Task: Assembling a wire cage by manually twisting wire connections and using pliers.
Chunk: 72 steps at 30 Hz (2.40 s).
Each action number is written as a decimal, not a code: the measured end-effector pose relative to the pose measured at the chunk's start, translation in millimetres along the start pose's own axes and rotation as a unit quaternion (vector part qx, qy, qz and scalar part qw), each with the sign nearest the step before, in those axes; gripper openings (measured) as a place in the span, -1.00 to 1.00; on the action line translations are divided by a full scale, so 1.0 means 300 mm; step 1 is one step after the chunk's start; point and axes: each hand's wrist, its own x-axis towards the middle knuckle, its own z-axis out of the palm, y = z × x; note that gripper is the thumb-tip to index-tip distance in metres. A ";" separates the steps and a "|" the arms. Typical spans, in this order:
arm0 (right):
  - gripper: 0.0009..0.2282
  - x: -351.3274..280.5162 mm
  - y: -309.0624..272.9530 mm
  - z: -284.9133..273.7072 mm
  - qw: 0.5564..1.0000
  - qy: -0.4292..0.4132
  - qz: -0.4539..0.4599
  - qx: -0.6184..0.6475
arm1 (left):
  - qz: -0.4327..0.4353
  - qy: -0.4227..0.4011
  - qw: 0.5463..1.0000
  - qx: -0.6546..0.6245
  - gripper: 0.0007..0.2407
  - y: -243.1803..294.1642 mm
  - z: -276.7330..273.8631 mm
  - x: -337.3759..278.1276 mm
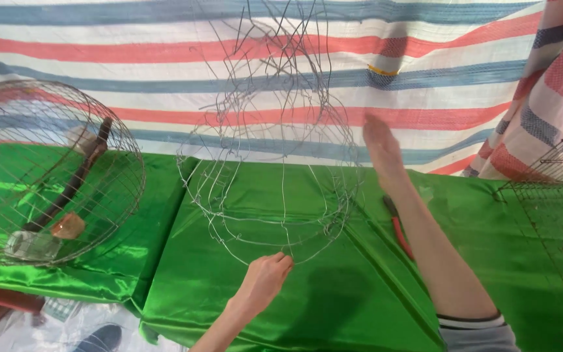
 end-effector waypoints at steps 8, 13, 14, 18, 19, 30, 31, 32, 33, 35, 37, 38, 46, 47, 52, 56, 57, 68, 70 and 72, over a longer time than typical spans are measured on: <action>-0.51 0.063 0.017 0.052 0.988 -0.101 0.119 0.000 | 0.032 0.026 0.999 -0.005 -0.92 -0.029 0.017 -0.009; -0.63 0.068 0.020 0.053 0.982 -0.129 0.132 -0.048 | 0.055 0.033 0.998 0.004 -0.90 -0.037 0.033 -0.019; -0.69 0.078 0.045 0.058 0.985 -0.111 0.131 -0.033 | 0.054 0.020 0.998 0.009 -0.93 -0.037 0.031 -0.018; -0.76 0.144 0.179 0.091 0.987 -0.048 0.131 0.082 | 0.052 -0.010 0.999 0.012 -0.86 -0.021 -0.007 -0.014; -0.76 0.130 0.182 0.103 0.987 -0.051 0.130 0.080 | 0.049 -0.007 0.999 0.011 -0.86 -0.027 -0.008 -0.031; -0.71 0.103 0.194 0.120 0.990 -0.019 0.082 0.115 | 0.073 0.007 0.996 0.041 -0.71 -0.032 -0.078 -0.052; -0.71 0.096 0.200 0.117 0.990 -0.022 0.083 0.114 | 0.070 0.009 0.997 0.040 -0.71 -0.028 -0.080 -0.063; -0.72 0.093 0.203 0.115 0.988 -0.022 0.068 0.134 | 0.072 0.013 0.996 0.045 -0.70 -0.028 -0.087 -0.071; -0.73 0.090 0.206 0.112 0.986 -0.022 0.053 0.154 | 0.075 0.018 0.996 0.049 -0.69 -0.026 -0.094 -0.077; -0.72 0.033 0.148 0.102 0.989 -0.021 0.051 0.138 | 0.077 0.016 0.995 0.057 -0.70 -0.012 -0.119 -0.101; -0.72 -0.001 0.146 0.095 0.991 -0.021 0.048 0.119 | 0.080 0.016 0.995 0.063 -0.70 -0.013 -0.126 -0.119; -0.73 -0.012 0.177 0.088 0.988 -0.012 0.051 0.146 | 0.067 -0.001 0.996 0.055 -0.70 -0.019 -0.117 -0.126; -0.77 -0.067 0.042 0.048 0.988 -0.018 0.142 0.053 | 0.062 0.008 0.998 -0.005 -0.91 -0.042 -0.122 -0.126; -0.71 -0.078 -0.036 0.041 0.991 -0.019 0.108 -0.073 | 0.053 -0.007 0.999 -0.007 -0.92 -0.044 -0.117 -0.126; -0.26 -0.039 -0.341 0.046 0.992 -0.055 -0.029 -0.112 | 0.053 -0.016 0.998 -0.023 -0.93 -0.068 -0.084 -0.120; -0.20 0.007 -0.403 0.139 0.985 -0.127 -0.011 -0.119 | 0.043 -0.016 0.998 -0.034 -0.91 -0.062 -0.103 -0.127; -0.17 0.022 -0.399 0.166 0.980 -0.144 0.003 -0.140 | 0.036 -0.014 0.998 -0.045 -0.89 -0.058 -0.117 -0.127; -0.31 0.081 -0.186 0.277 0.974 -0.110 -0.125 -0.154 | 0.074 0.065 0.990 -0.101 -0.95 -0.073 -0.128 -0.128; -0.35 0.078 -0.188 0.282 0.976 -0.112 -0.108 -0.152 | 0.072 0.057 0.991 -0.094 -0.94 -0.076 -0.127 -0.131; -0.38 0.091 -0.163 0.275 0.975 -0.102 -0.124 -0.152 | 0.073 0.062 0.991 -0.093 -0.93 -0.071 -0.131 -0.130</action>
